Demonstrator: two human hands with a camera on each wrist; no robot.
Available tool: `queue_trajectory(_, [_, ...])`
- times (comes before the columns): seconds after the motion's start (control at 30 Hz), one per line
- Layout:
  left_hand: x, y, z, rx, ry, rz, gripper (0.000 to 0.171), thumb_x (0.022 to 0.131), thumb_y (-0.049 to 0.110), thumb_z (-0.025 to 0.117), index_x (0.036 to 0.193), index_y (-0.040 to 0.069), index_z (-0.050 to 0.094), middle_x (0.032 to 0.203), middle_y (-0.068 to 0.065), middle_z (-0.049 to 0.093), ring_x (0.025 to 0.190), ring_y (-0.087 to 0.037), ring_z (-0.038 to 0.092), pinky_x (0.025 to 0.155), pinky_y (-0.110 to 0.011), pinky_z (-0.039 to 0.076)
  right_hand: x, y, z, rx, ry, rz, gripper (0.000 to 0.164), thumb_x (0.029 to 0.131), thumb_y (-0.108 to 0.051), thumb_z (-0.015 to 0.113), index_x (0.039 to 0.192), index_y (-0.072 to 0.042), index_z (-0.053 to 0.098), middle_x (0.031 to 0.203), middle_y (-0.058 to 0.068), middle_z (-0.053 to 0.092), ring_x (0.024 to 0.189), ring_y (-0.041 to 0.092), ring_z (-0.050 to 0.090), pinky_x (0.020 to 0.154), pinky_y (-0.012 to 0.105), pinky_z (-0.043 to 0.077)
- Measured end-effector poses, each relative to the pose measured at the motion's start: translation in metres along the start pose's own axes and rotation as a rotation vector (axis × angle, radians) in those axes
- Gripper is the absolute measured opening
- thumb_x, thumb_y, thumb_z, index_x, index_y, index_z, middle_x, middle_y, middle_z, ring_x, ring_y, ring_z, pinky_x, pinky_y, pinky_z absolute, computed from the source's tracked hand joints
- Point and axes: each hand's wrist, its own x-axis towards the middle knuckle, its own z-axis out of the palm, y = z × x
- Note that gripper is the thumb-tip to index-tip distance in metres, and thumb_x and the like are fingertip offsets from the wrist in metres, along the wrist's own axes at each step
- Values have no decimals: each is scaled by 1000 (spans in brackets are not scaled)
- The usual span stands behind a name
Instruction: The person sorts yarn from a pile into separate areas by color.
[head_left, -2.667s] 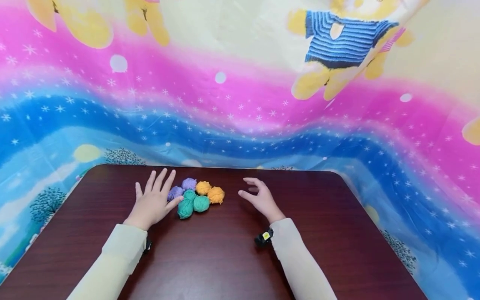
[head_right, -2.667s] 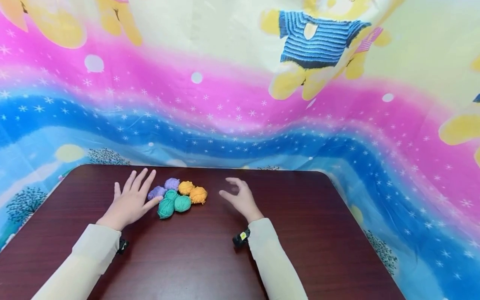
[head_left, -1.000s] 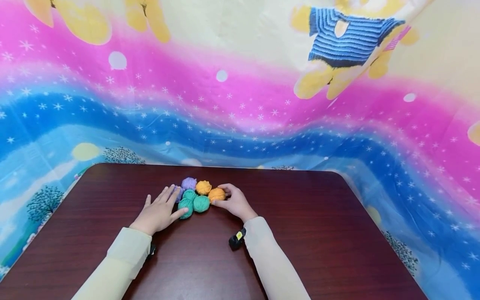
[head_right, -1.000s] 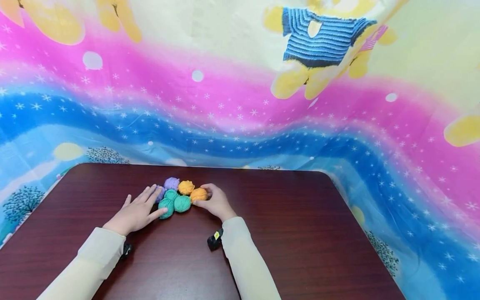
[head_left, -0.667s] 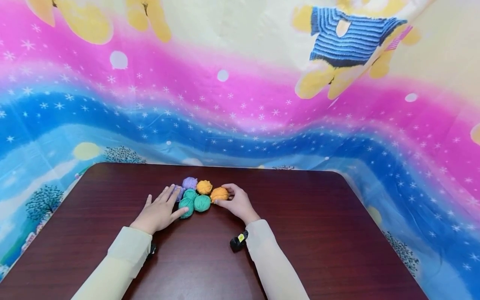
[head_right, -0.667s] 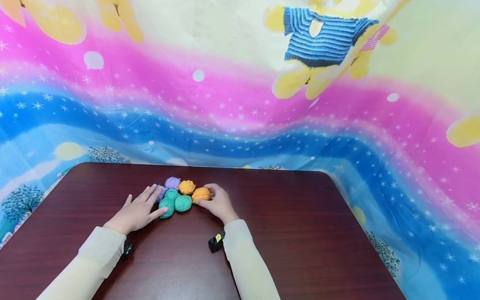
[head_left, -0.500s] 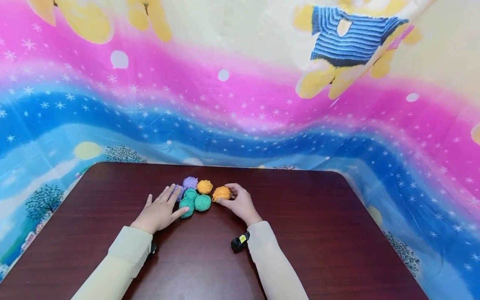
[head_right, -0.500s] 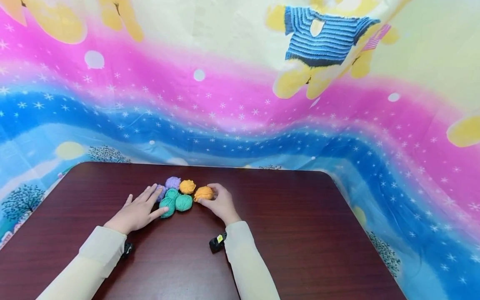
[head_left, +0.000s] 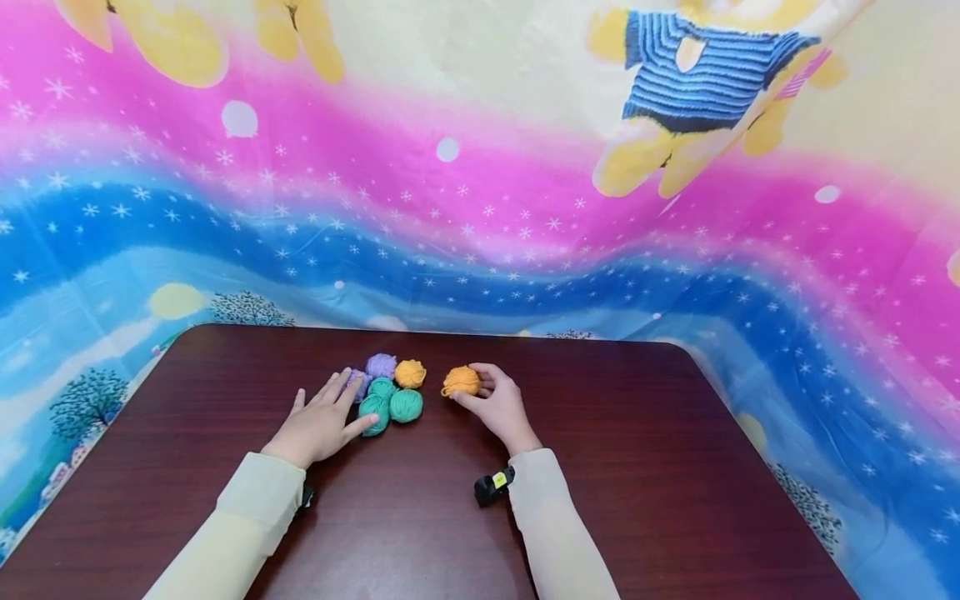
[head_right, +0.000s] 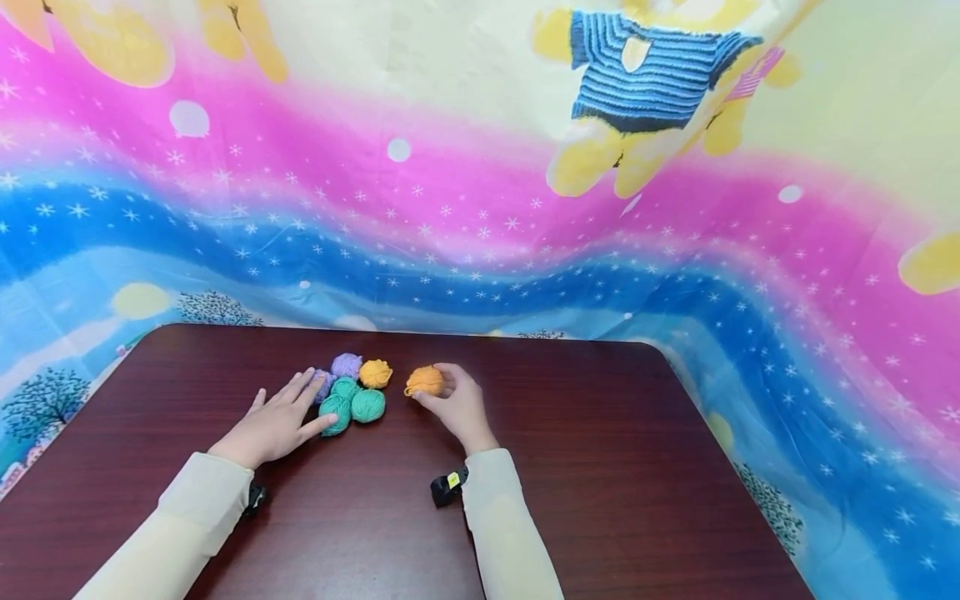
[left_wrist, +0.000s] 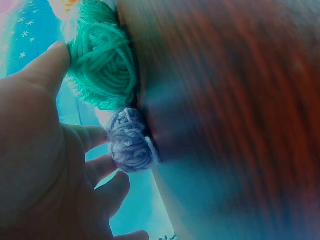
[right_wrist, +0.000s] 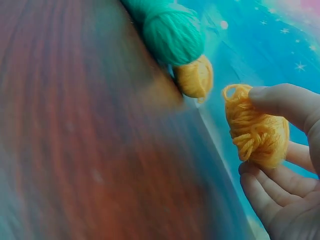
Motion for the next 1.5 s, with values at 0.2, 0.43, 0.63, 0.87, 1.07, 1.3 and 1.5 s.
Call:
queue_trajectory(0.2, [0,0,1,3,3,-2,82,102,55,50,159,0,29,165,-26,19,151,-45,18,113,-75,10,0,0,-12,-16,48,-2,58,85,-18,84,138,-10,60,125,10,64,112,25,66,96,37,55])
queue_trajectory(0.43, [-1,-1,3,4,5,-5,82,102,55,51,159,0,29,165,-26,19,151,-44,18,113,-75,10,0,4,-33,-13,107,-16,61,84,-14,85,138,-6,60,125,13,64,114,27,64,97,39,55])
queue_trajectory(0.63, [-1,-1,3,1,3,-8,82,102,55,51,159,0,28,165,-25,19,152,-44,17,113,-75,10,0,7,-52,-28,158,-26,60,85,-13,84,138,-4,59,128,16,62,118,30,62,98,42,54])
queue_trajectory(0.87, [-2,-2,4,0,-1,-12,83,102,56,51,159,1,28,165,-25,19,152,-44,17,114,-74,10,0,13,-68,-31,196,-9,62,86,-15,84,140,-3,57,130,17,61,120,30,62,100,43,53])
queue_trajectory(1.07, [-1,-1,3,4,-3,-7,84,101,56,51,159,1,28,165,-25,18,152,-44,17,114,-74,10,0,19,-79,-9,234,37,62,86,-15,83,141,-5,56,131,19,59,122,33,60,102,45,51])
queue_trajectory(1.3, [0,2,-1,13,-8,-12,84,102,55,52,159,0,27,165,-26,18,152,-44,17,114,-74,10,-1,24,-90,18,323,86,61,87,-16,82,142,-5,56,131,19,57,122,34,59,103,45,50])
queue_trajectory(1.5, [1,2,0,15,-8,-15,84,102,56,51,159,0,27,165,-26,19,152,-44,17,114,-74,10,0,33,-98,49,412,131,63,87,-15,81,142,-2,54,132,21,56,120,35,59,102,46,50])
